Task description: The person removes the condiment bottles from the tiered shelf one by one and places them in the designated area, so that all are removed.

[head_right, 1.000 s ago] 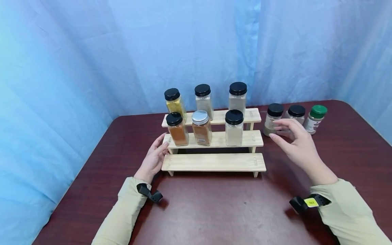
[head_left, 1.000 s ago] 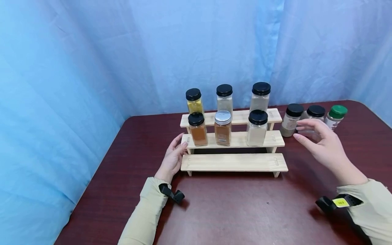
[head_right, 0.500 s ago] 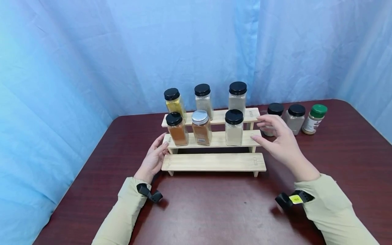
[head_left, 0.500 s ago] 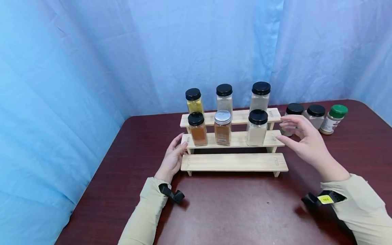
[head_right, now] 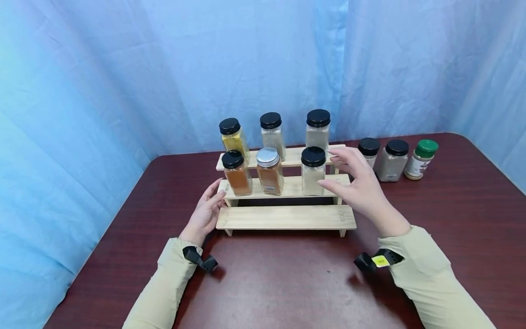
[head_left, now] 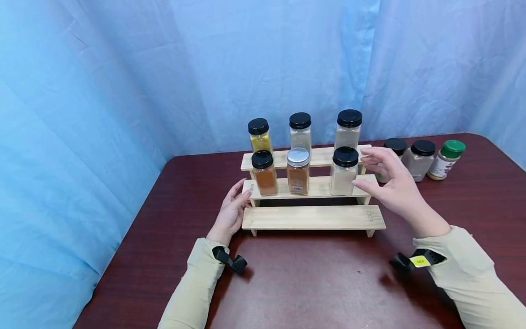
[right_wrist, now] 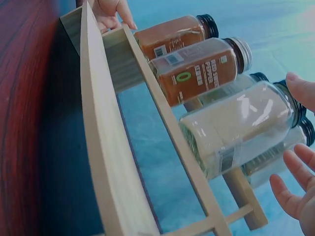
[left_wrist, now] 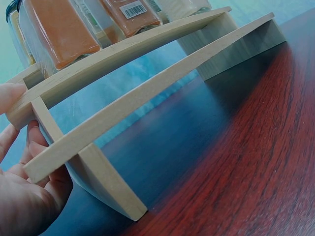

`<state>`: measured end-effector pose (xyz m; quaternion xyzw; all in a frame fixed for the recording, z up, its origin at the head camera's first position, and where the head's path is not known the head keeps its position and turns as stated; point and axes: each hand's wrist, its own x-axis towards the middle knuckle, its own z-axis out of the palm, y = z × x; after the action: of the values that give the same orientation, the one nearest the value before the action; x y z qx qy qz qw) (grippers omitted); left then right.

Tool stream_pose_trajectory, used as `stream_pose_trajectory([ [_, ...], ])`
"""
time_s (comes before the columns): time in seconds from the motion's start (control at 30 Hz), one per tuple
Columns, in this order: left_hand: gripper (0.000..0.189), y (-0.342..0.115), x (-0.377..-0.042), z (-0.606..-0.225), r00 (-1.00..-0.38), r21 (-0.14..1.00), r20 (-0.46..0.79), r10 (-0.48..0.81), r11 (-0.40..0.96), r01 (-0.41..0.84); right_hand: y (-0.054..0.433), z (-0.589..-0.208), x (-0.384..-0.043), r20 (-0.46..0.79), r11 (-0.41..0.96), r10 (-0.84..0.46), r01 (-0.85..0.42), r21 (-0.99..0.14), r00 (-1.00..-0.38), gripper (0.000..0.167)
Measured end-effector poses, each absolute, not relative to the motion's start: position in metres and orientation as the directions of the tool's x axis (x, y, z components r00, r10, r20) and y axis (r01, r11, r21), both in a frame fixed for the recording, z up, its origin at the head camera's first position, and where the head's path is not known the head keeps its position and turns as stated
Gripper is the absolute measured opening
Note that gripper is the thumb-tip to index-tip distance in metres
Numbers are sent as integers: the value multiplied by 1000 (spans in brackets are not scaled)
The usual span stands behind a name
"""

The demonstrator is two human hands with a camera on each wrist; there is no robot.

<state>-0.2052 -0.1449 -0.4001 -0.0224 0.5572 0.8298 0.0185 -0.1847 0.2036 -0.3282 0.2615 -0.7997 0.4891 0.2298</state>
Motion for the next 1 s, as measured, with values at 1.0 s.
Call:
stream_pose_trajectory([
  [1.0,54,-145,-206,-401,-998,924,-65,2,-376,-61,186,-321,-192,537,492,-240,-578,-651,-809,56],
])
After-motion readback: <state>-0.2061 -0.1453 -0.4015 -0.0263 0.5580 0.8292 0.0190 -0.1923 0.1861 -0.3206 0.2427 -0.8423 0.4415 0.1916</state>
